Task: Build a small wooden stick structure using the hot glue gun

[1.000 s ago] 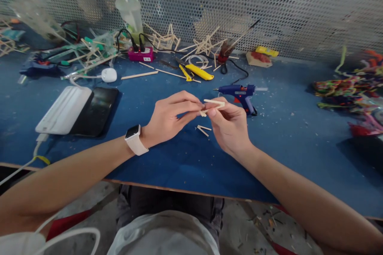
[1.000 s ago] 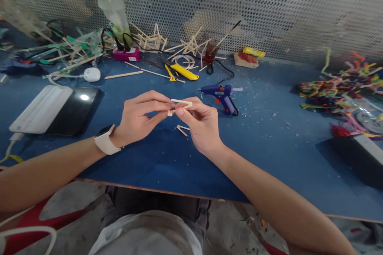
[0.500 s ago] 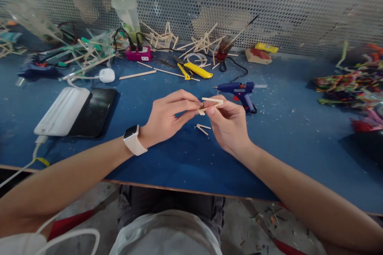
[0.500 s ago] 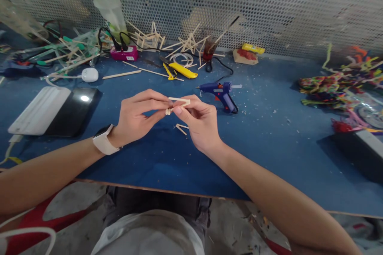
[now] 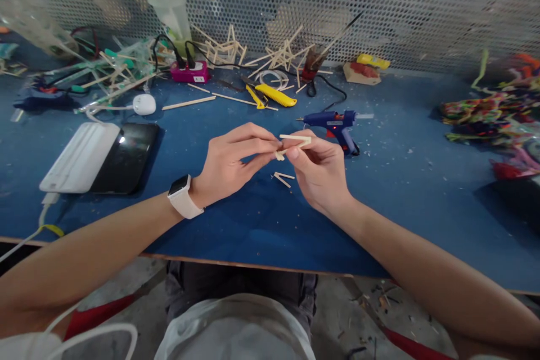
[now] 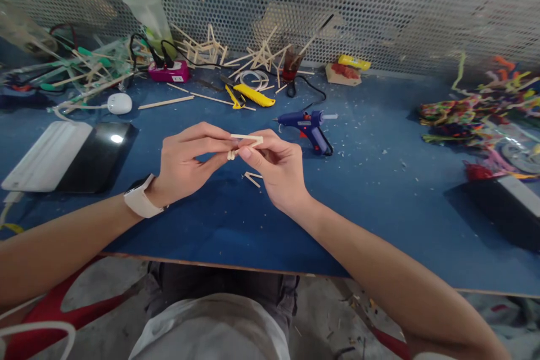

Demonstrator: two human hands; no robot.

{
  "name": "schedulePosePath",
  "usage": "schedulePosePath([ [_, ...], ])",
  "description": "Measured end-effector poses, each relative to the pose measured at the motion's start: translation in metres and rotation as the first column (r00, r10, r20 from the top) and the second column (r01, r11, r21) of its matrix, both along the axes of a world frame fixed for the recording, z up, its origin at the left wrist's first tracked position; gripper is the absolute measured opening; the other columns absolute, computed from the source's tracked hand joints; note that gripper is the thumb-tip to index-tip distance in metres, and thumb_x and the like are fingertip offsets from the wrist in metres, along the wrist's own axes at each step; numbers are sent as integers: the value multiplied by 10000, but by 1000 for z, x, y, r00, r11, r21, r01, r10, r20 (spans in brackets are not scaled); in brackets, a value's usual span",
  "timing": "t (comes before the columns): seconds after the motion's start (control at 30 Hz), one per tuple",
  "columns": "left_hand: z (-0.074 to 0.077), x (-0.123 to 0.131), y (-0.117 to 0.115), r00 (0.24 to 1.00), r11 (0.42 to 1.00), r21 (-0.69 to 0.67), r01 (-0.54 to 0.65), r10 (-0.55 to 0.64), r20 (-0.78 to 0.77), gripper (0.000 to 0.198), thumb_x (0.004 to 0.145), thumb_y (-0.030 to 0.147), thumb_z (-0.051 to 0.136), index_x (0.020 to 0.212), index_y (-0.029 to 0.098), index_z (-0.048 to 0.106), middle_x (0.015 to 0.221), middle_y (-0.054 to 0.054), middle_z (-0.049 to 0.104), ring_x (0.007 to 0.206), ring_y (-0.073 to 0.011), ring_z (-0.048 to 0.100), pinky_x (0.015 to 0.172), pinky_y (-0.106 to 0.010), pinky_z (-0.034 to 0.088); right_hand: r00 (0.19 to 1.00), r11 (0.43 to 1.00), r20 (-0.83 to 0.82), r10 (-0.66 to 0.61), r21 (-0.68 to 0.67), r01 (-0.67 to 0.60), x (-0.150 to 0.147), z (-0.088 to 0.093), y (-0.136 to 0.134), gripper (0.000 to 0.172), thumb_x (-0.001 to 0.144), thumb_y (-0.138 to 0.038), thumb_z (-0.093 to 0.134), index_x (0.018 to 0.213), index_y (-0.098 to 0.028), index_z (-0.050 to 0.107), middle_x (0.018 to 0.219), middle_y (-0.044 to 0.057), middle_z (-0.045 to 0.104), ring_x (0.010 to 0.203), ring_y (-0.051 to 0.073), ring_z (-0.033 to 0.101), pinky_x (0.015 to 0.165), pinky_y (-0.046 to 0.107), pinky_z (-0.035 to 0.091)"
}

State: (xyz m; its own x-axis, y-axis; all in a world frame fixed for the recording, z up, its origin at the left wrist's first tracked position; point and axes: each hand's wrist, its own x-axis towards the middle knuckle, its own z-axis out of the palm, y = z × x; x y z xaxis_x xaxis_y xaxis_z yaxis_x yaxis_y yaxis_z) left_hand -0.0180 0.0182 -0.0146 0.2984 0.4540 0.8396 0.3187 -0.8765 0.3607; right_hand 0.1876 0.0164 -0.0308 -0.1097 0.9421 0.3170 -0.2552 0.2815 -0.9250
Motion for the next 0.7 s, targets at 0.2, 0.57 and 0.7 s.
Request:
schedulePosePath([
  [0.2,-1,1,0,1000,1000,5,5,-5,15,70,1060,192,833,1114,233,848,1110,-47,883,1007,-151,854,914,-282,703,999,1000,-38,26,0,-26,-1,1,0,165,825,-499,1038,905,-399,934,972,-19,845,945,173,761,879,363,636],
  [0.57,-1,1,0,1000,1000,-7,16,-16,24,69,1056,184,834,1109,226,847,1104,-51,884,1005,-154,852,924,-282,700,1000,1000,-25,5,-14,-5,-2,3,0,253,765,-566,1062,857,-378,921,946,-18,843,942,185,773,897,387,656],
  [0.7,-1,1,0,999,1000,1,20,-20,26,65,1048,170,841,1103,205,836,1097,-60,879,996,-149,849,916,-268,693,998,1000,-51,24,7,-23,-1,0,0,193,814,-502,1050,881,-369,928,959,-13,842,924,169,762,878,361,643],
])
